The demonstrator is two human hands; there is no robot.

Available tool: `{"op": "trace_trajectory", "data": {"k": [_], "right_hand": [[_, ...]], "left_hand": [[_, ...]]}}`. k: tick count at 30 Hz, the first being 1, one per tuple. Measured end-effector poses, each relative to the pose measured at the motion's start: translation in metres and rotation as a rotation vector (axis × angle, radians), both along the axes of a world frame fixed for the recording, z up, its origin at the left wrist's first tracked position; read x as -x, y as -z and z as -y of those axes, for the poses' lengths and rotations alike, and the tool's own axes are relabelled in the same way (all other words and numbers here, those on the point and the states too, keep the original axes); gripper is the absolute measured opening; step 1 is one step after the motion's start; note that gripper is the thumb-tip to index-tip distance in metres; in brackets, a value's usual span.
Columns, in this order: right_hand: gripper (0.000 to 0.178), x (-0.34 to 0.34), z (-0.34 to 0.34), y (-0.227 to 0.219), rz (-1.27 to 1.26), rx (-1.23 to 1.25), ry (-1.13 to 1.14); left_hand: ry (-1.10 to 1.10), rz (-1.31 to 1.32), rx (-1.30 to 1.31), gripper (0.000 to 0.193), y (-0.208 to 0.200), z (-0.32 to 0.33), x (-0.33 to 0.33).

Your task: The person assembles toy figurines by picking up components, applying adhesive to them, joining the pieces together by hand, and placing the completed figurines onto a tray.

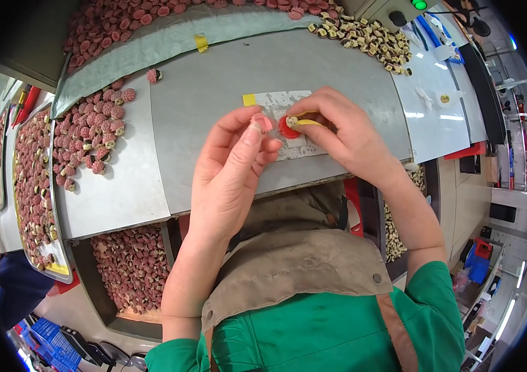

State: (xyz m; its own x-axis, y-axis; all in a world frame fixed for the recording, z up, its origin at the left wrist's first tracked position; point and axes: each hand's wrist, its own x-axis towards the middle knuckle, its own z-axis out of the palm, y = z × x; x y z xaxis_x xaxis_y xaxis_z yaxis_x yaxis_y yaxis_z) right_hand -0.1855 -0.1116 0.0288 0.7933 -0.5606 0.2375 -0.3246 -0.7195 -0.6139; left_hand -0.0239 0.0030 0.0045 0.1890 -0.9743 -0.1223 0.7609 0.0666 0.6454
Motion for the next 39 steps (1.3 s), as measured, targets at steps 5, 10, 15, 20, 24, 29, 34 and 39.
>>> {"op": "trace_trajectory", "data": {"k": [5,10,15,20,24,29,34,39], "right_hand": [[0.017,0.0,-0.015,-0.001,0.381,-0.592,0.071],[0.019,-0.008,-0.009,-0.013,0.299,-0.207,-0.064],[0.018,-0.007,-0.009,-0.008,0.196,0.192,-0.122],[0.023,-0.009,-0.027,0.0,0.34,-0.356,0.042],[0.028,-0.006,-0.023,-0.003,0.297,0.007,-0.041],[0.026,-0.007,-0.013,-0.006,0.255,0.014,-0.084],[0.026,-0.005,-0.007,0.001,0.264,0.079,-0.069],[0.028,-0.005,-0.009,0.0,0.277,0.199,-0.076]], "left_hand": [[0.086,0.037,-0.048,0.032,-0.005,0.002,0.001],[0.125,0.048,-0.045,0.032,-0.006,0.005,0.001],[0.065,0.169,-0.021,0.03,-0.006,0.007,0.008],[-0.142,0.456,0.07,0.029,-0.001,0.004,0.02],[0.051,0.341,0.005,0.031,-0.005,0.005,0.006],[0.01,0.291,-0.067,0.047,-0.02,0.006,0.015],[-0.04,0.503,-0.012,0.053,-0.009,0.008,0.026],[-0.006,0.584,0.005,0.05,-0.009,0.007,0.022]]}}
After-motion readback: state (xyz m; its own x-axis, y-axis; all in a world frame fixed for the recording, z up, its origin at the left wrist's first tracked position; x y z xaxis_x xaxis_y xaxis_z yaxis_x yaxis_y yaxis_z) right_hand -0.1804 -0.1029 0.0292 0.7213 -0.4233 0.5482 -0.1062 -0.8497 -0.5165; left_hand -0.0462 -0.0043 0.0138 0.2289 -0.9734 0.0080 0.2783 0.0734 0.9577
